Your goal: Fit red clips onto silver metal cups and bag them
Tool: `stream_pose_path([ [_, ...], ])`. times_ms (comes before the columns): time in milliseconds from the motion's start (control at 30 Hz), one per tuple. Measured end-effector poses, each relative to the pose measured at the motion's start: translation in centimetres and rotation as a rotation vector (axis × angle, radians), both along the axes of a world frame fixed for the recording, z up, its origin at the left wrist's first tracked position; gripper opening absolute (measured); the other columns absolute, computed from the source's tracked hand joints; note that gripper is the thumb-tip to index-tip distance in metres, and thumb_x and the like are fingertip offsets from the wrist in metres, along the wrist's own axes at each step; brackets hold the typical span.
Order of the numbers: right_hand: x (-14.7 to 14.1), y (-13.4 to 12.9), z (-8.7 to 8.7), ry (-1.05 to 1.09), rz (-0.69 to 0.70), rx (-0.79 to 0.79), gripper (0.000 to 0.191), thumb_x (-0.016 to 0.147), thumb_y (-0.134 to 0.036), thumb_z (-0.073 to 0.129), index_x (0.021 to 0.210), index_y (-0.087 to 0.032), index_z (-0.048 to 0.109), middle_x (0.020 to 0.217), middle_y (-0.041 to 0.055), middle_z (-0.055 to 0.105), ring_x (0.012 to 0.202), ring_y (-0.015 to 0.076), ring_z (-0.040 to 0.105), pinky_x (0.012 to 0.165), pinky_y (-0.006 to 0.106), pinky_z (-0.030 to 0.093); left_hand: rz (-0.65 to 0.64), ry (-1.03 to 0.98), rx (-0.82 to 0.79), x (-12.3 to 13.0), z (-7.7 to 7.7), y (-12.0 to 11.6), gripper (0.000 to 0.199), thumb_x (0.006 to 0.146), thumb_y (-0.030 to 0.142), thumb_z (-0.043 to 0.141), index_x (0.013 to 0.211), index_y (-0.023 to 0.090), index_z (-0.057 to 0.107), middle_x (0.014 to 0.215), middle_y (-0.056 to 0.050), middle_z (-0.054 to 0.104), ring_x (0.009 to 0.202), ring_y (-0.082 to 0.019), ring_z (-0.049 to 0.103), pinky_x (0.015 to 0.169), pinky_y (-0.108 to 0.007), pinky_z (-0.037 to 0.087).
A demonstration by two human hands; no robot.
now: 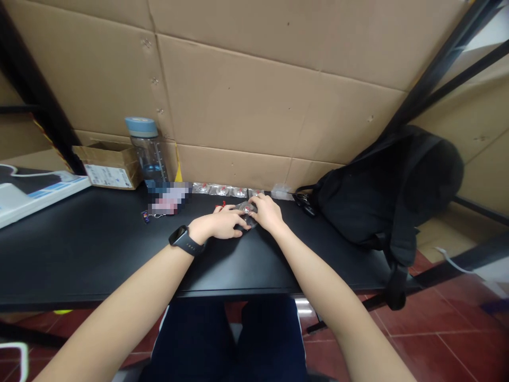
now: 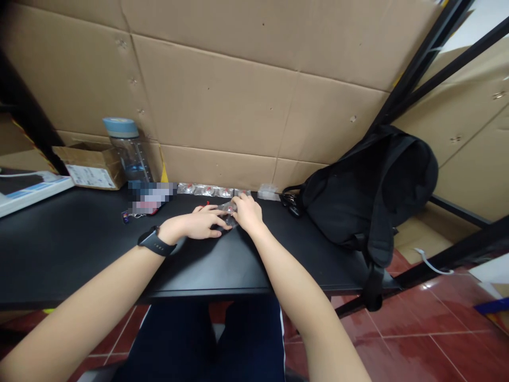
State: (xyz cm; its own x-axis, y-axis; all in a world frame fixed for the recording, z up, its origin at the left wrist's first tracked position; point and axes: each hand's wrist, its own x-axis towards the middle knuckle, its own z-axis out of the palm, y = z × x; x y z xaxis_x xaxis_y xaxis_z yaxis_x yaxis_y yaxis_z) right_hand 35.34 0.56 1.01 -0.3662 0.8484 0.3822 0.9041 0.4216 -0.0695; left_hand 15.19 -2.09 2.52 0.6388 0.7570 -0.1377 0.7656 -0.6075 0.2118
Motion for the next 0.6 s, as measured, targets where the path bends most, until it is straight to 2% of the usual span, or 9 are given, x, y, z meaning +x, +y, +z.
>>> stream_pose_path([
  [200,-0.6,0.5,-0.4,0.033,-0.056,-0.014,0.016,0.089,-0.032,0.07,0.103,-0.024,0.068,0.113,0.0093,0.068,0.105,0.0274,0.061,0.084,0.036,0.05,0.009,-0.009,-0.013,-0.3,0.2,0.4,0.036,0.089,0.045,0.059,0.122,0.049,0.071,0.164,0.006,0.038,0.152,-0.042,0.02,0.116,-0.069,0.015],
  [300,0.0,0.3,-0.1,0.069,0.05,-0.057,0.02,0.086,-0.033,0.073,0.104,-0.024,0.069,0.11,0.0077,0.069,0.105,0.026,0.062,0.084,0.034,0.049,0.002,-0.014,-0.001,-0.6,0.6,0.4,0.035,0.088,0.031,0.055,0.114,0.045,0.074,0.155,0.008,0.05,0.151,-0.041,0.023,0.116,-0.068,0.018],
  [367,0.7,0.0,0.3,0.143,0.156,-0.112,0.029,0.084,-0.038,0.076,0.108,-0.023,0.068,0.109,0.0063,0.07,0.104,0.0239,0.062,0.084,0.032,0.048,0.0,-0.058,0.032,-0.8,0.9,0.5,0.04,0.083,0.017,0.05,0.108,0.039,0.073,0.145,0.005,0.059,0.146,-0.036,0.033,0.114,-0.062,0.026],
  [433,1.5,-0.1,0.9,0.244,0.26,-0.174,0.027,0.091,-0.041,0.068,0.109,-0.022,0.068,0.107,0.0052,0.071,0.098,0.0199,0.063,0.084,0.029,0.047,0.023,-0.126,0.087,-0.9,0.9,0.5,0.042,0.076,0.011,0.048,0.108,0.032,0.067,0.134,0.0,0.064,0.135,-0.031,0.046,0.109,-0.054,0.037],
  [533,2.6,0.2,1.3,0.324,0.32,-0.184,0.02,0.099,-0.026,0.051,0.105,-0.019,0.069,0.102,0.0049,0.071,0.087,0.0159,0.062,0.084,0.028,0.046,0.104,-0.163,0.18,-0.8,0.5,0.8,0.041,0.071,0.012,0.054,0.109,0.027,0.057,0.122,-0.006,0.066,0.12,-0.029,0.054,0.1,-0.046,0.044],
  [600,3.1,0.8,1.0,0.299,0.296,-0.148,0.019,0.091,-0.013,0.056,0.104,-0.019,0.07,0.102,0.0054,0.069,0.089,0.0168,0.061,0.086,0.029,0.046,0.143,-0.154,0.219,-0.5,-0.1,0.9,0.037,0.073,0.017,0.059,0.109,0.026,0.054,0.121,-0.007,0.065,0.119,-0.03,0.053,0.099,-0.045,0.044],
])
